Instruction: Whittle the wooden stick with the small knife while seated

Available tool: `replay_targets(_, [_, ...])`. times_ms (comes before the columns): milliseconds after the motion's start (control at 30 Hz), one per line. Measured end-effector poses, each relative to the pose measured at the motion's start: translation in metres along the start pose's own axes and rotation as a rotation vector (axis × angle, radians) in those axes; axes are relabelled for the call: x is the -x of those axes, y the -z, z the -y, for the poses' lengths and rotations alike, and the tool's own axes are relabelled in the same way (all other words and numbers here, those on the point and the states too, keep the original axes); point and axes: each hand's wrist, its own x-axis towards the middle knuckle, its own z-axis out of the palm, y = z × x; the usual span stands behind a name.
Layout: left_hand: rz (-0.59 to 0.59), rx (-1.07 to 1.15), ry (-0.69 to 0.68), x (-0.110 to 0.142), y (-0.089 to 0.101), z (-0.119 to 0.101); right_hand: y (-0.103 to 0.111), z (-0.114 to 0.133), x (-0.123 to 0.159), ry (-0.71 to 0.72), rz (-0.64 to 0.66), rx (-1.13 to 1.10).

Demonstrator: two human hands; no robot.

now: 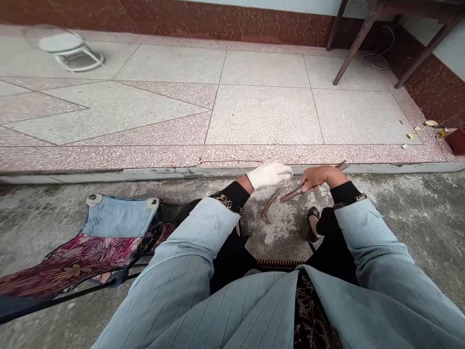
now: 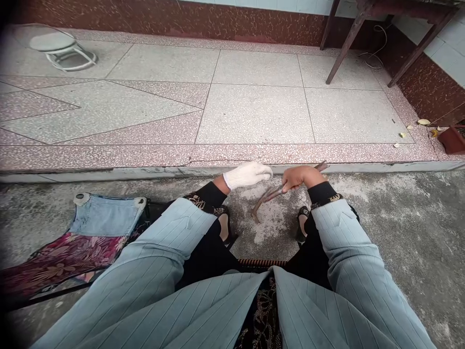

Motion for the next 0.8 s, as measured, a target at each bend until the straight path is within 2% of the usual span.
replay_targets(67, [-0.017, 0.077, 0.024, 0.000, 0.004, 0.001, -0.001, 0.004, 0.006, 0.169, 0.129, -0.157])
replay_targets(133, [-0.050, 0.155, 0.059, 0.000, 0.008, 0.003, 0.001, 0.005, 0.016, 0.307, 0.091, -0.301])
replay_targets(200, [-0.108, 0.213, 0.099, 0.000, 0.011, 0.006, 0.006, 0.003, 0.026, 0.384, -0.091, -0.427])
replay_targets(267, [-0.160, 0.256, 0.129, 0.000, 0.013, 0.006, 0.009, 0.000, 0.034, 0.413, -0.371, -0.550])
replay_targets(367, [-0.124, 0.383, 0.119, 0.001, 0.015, 0.002, 0.011, -0.004, 0.034, 0.441, -0.714, -0.790])
replay_targets(433, [-0.057, 0.488, 0.097, 0.002, 0.016, -0.003, 0.010, -0.006, 0.029, 0.434, -0.828, -0.935])
replay_targets(500, [-0.022, 0.525, 0.079, 0.002, 0.015, -0.007, 0.010, -0.007, 0.023, 0.401, -0.889, -1.002])
replay_targets(567, [-0.012, 0.477, 0.054, 0.001, 0.015, -0.007, 0.011, -0.008, 0.018, 0.345, -0.933, -0.988])
replay_targets(633, [-0.011, 0.369, 0.032, 0.000, 0.013, -0.004, 0.013, -0.009, 0.015, 0.229, -0.964, -0.878])
replay_targets(733, [-0.001, 0.154, 0.055, -0.001, 0.009, 0.000, 0.015, -0.010, 0.012, -0.035, -0.946, -0.507])
replay_targets(800, [0.017, 0.029, 0.063, -0.001, 0.006, 0.000, 0.015, -0.008, 0.009, -0.160, -0.861, -0.208])
